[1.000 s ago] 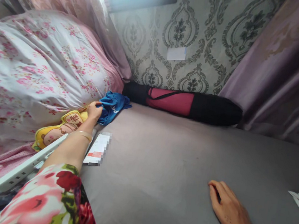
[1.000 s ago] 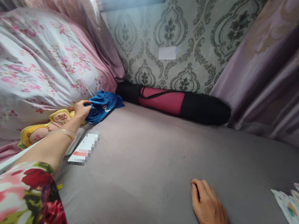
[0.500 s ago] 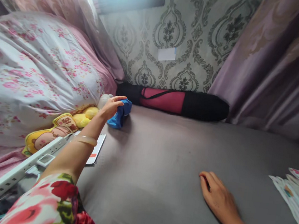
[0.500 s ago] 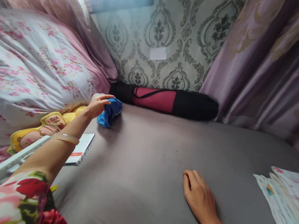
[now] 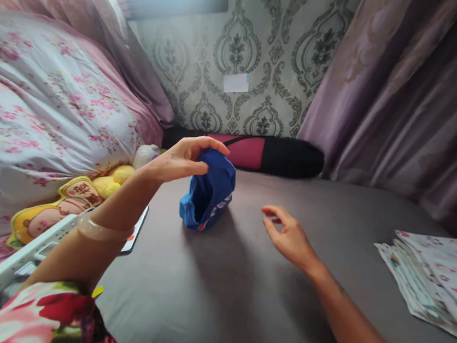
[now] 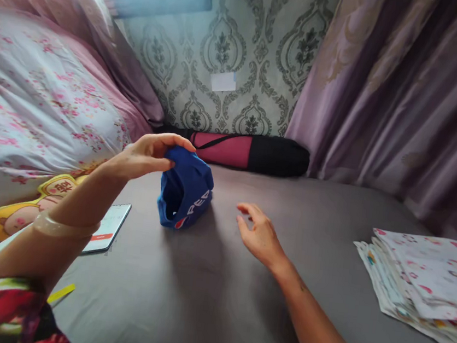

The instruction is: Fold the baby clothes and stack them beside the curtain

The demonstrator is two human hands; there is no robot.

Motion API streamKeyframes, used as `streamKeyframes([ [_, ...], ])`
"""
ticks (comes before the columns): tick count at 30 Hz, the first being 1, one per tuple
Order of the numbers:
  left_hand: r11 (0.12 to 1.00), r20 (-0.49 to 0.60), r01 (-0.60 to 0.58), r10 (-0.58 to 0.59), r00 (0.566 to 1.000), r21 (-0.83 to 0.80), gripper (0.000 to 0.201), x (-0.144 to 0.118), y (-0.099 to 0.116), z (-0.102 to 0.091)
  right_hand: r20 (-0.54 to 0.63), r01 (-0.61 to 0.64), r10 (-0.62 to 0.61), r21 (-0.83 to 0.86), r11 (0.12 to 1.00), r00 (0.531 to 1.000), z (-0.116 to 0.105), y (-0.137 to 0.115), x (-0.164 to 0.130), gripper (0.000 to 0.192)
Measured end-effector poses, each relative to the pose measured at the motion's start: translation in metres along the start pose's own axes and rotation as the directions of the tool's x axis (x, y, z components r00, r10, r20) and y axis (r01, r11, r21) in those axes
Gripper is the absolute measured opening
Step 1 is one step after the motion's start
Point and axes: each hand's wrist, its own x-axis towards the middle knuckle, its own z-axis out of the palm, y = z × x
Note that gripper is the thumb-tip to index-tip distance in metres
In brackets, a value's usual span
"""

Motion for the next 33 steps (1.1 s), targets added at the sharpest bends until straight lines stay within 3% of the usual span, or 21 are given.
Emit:
streamKeyframes([
  [4, 0.987, 0.031, -0.144, 0.142, 0.989, 0.065, 0.039, -0.004, 0.038, 0.010, -0.043, 0.160, -0.155, 0.190, 0.969, 0.987, -0.013, -0.043, 0.017, 0.055],
  [8, 0.977, 0.061, -0.211, 0.210, 0.976, 0.016, 0.046, -0.005, 0.040, 0.010, 0.062, 0.186, -0.234, 0.430, 0.884, 0.970, -0.023, -0.051, 0.027, 0.071],
  [14, 0.979, 0.135, -0.202, 0.200, 0.970, 0.004, 0.046, -0.004, 0.027, 0.030, 0.236, -0.013, -0.177, 0.633, 0.774, 0.956, -0.011, -0.031, 0.041, 0.059],
  [19, 0.969, 0.183, -0.240, 0.225, 0.957, 0.065, 0.043, -0.001, 0.040, 0.042, 0.307, -0.084, -0.139, 0.614, 0.785, 0.941, 0.001, -0.031, 0.044, 0.035],
  [21, 0.958, 0.155, -0.266, 0.248, 0.956, 0.108, 0.039, 0.001, 0.039, 0.038, 0.241, -0.090, -0.069, 0.590, 0.802, 0.968, -0.006, -0.029, 0.043, 0.030],
  [24, 0.945, 0.059, -0.282, 0.276, 0.959, 0.166, 0.028, 0.004, 0.025, 0.031, -0.014, -0.045, 0.061, 0.528, 0.848, 0.998, -0.037, -0.024, 0.037, 0.035],
  [27, 0.960, -0.068, -0.250, 0.260, 0.963, 0.126, 0.021, 0.010, -0.001, 0.036, -0.266, 0.043, 0.071, 0.398, 0.916, 0.961, -0.082, -0.033, 0.024, 0.033],
  [30, 0.976, -0.124, -0.220, 0.217, 0.968, -0.005, 0.021, 0.018, -0.025, 0.061, -0.356, 0.059, 0.036, 0.254, 0.965, 0.934, -0.121, -0.052, 0.003, 0.034],
  [33, 0.977, -0.063, -0.129, 0.120, 0.991, -0.167, 0.021, 0.025, -0.042, 0.102, -0.363, 0.001, 0.015, 0.043, 0.999, 0.932, -0.145, -0.058, -0.019, 0.032],
])
